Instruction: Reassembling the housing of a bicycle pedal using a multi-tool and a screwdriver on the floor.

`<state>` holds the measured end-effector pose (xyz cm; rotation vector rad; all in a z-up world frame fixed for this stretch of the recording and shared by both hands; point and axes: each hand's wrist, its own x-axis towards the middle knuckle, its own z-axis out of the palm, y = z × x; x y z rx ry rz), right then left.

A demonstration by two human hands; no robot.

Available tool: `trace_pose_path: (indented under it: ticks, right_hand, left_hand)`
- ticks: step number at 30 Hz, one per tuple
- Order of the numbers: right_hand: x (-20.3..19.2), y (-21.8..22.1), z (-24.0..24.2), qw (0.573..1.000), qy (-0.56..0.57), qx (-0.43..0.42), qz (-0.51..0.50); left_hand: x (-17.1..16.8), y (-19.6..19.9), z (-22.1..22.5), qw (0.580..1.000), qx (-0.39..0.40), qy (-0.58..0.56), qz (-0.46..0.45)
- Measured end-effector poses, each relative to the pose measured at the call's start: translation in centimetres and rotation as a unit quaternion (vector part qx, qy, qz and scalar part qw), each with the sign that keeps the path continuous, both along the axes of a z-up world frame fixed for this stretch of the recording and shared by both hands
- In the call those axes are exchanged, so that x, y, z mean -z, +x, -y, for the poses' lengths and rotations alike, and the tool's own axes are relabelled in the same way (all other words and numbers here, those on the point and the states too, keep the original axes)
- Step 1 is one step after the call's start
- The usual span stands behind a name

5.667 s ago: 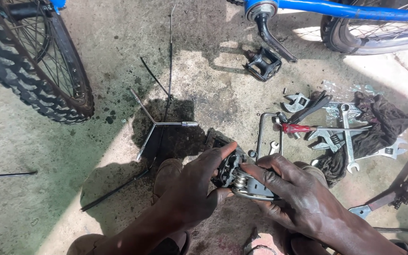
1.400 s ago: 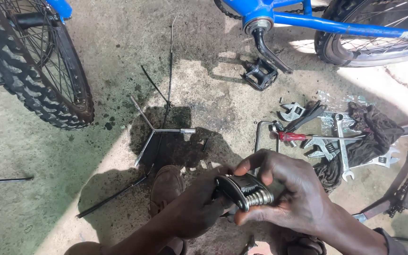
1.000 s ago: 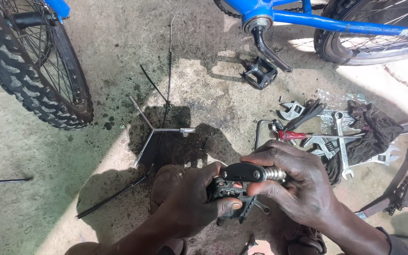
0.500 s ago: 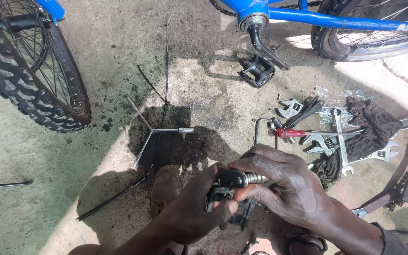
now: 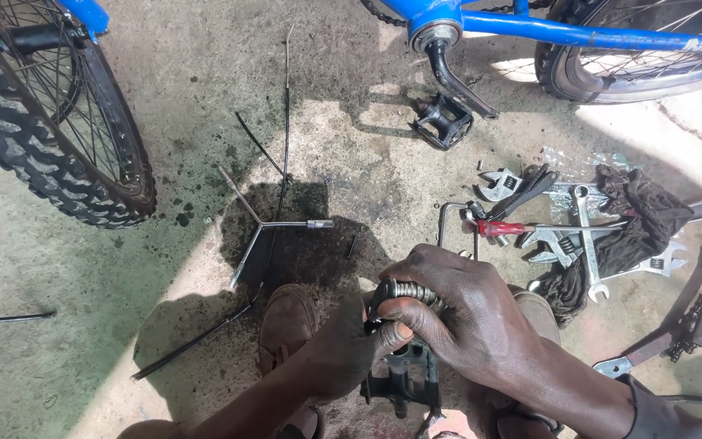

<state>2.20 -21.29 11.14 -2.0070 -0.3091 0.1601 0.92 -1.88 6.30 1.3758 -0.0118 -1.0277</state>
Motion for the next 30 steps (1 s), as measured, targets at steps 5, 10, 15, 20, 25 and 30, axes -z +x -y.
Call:
trace_pose_path:
  ticks: [5,10,15,20,25,30]
  right_hand:
    - [0.6,-0.2,0.9,0.999,-0.002,-0.034,0.031]
    - [0.3,-0.3,1.4,0.996,-0.019,-0.053,0.07]
    - [0.7,-1.0,1.7,0.996,-0.022,-0.045,0.074]
    - [2.3,-1.5,1.5,0.991,-0.013,-0.037,0.125]
    - [0.6,-1.5,1.7,0.987,-0.059,-0.032,0.148]
    - [0.1,-1.3,1.7,0.985,-0.049,-0.045,0.157]
  left_hand:
    - [-0.9,0.6,-0.5,0.986,-0.007,-0.136,-0.095]
    - [-1.2,1.0,-0.3,0.999,0.03,0.016,-0.024]
    - [0.7,0.1,-0.3,0.99,-0.008,0.132,-0.043]
    - [1.0,-0.7,-0.5,0.994,-0.093,0.047,-0.027]
    - [-1.0,-0.2,-0.9,0.998,0.005,0.007,-0.06]
    - [-2.0,-0.1,-1.0,0.994,0.073,0.051,0.065]
